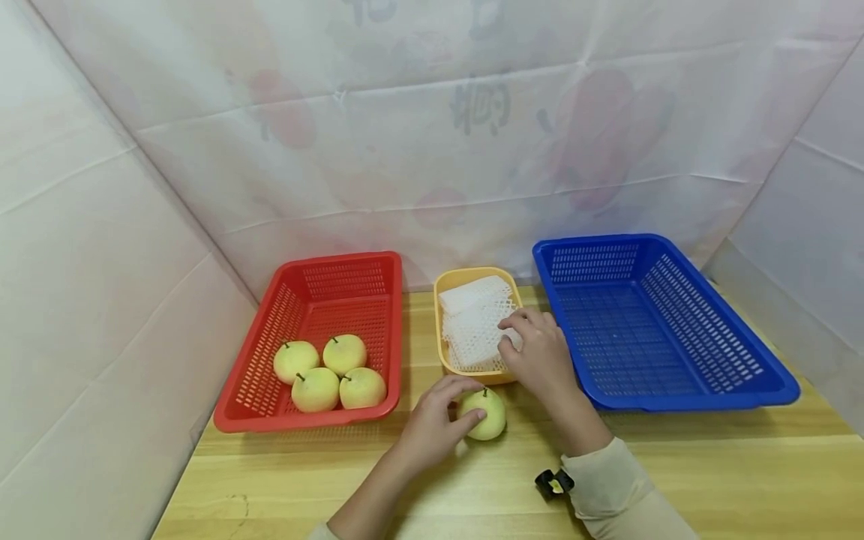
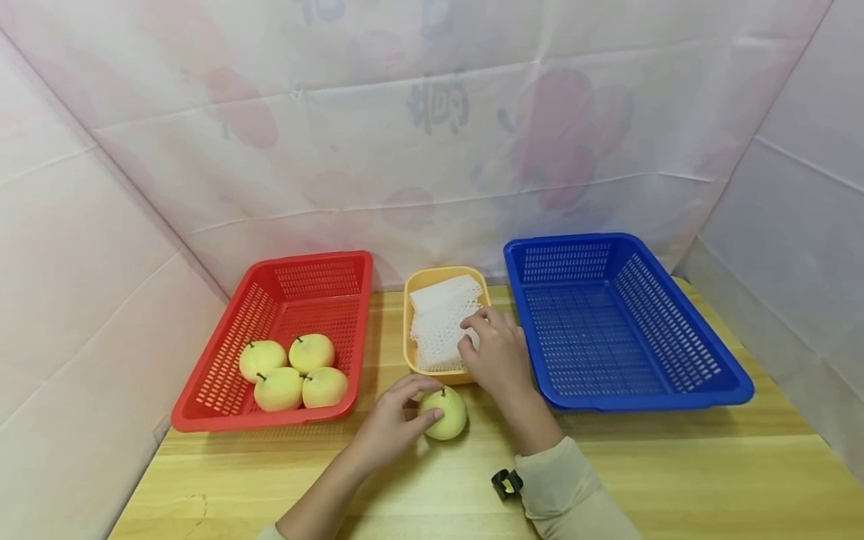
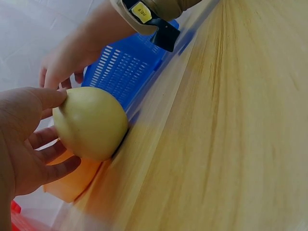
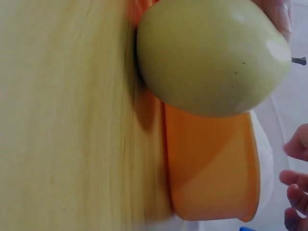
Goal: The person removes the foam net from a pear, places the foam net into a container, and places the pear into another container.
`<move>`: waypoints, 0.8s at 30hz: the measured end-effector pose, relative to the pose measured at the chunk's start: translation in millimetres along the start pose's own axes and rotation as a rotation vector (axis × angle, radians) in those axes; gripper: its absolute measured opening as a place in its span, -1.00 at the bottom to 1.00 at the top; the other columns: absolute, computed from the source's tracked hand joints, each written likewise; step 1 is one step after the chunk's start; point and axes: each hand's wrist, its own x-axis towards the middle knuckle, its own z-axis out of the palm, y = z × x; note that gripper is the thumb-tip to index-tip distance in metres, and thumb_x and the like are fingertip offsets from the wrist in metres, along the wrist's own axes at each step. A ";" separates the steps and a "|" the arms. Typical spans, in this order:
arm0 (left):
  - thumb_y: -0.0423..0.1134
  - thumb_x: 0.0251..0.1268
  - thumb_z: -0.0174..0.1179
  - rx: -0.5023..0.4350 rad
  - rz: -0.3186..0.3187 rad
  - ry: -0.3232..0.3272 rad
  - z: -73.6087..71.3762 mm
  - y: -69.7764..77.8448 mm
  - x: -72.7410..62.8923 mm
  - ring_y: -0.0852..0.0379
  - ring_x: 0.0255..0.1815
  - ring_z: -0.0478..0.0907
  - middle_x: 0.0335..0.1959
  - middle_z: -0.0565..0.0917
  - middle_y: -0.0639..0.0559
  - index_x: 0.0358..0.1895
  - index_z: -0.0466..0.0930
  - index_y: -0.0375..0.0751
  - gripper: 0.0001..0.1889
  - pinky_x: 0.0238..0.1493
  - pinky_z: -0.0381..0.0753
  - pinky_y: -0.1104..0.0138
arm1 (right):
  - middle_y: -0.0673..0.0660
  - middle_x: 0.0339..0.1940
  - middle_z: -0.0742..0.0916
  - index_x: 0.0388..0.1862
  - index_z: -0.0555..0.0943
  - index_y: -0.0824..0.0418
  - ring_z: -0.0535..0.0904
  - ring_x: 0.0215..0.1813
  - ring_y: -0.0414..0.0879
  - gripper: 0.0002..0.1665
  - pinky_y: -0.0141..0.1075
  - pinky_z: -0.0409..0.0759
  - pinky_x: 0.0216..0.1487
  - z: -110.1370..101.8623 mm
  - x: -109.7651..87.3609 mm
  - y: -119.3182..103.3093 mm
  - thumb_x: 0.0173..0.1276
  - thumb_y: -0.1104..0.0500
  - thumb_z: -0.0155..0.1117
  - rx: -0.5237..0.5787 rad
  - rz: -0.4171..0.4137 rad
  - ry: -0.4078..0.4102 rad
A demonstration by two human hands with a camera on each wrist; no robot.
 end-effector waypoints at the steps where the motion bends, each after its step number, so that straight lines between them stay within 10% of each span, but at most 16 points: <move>1: -0.09 0.30 0.31 -0.001 0.001 0.000 0.0 0.0 0.0 0.22 0.17 0.51 0.11 0.58 0.26 0.14 0.59 0.12 -0.65 0.15 0.57 0.17 | 0.16 -0.01 0.71 -0.21 0.75 0.09 0.54 -0.04 0.17 -0.80 0.06 0.53 -0.12 -0.2 0.1 0.3 0.17 0.17 0.32 0.001 -0.015 -0.001; 7: -0.10 0.30 0.31 0.002 0.014 0.002 0.2 -0.6 0.5 0.22 0.17 0.52 0.12 0.58 0.26 0.15 0.59 0.09 -0.64 0.16 0.57 0.18 | 0.20 0.35 0.55 0.14 0.68 0.06 0.45 0.30 0.27 -0.57 0.30 0.42 0.18 2.8 -2.2 2.0 0.29 0.01 0.35 -0.049 -0.062 -0.197; 14: -0.08 0.31 0.30 0.009 0.027 -0.002 1.6 -2.9 0.9 0.23 0.16 0.52 0.12 0.58 0.25 0.15 0.59 0.09 -0.64 0.10 0.60 0.20 | 0.12 0.34 0.59 0.13 0.69 -0.07 0.45 0.37 0.18 -0.56 0.53 -0.12 0.34 11.4 -6.4 2.0 0.42 -0.21 0.16 -0.145 0.020 -0.490; 24: -0.08 0.31 0.29 0.019 0.024 -0.003 1.6 -3.8 1.8 0.23 0.19 0.51 0.13 0.58 0.26 0.17 0.58 0.08 -0.63 0.18 0.56 0.22 | 0.09 0.28 0.63 0.07 0.71 -0.12 0.46 0.36 0.16 -0.42 0.56 -0.32 0.31 17.3 -6.4 2.9 0.50 -0.35 -0.14 -0.104 0.059 -0.628</move>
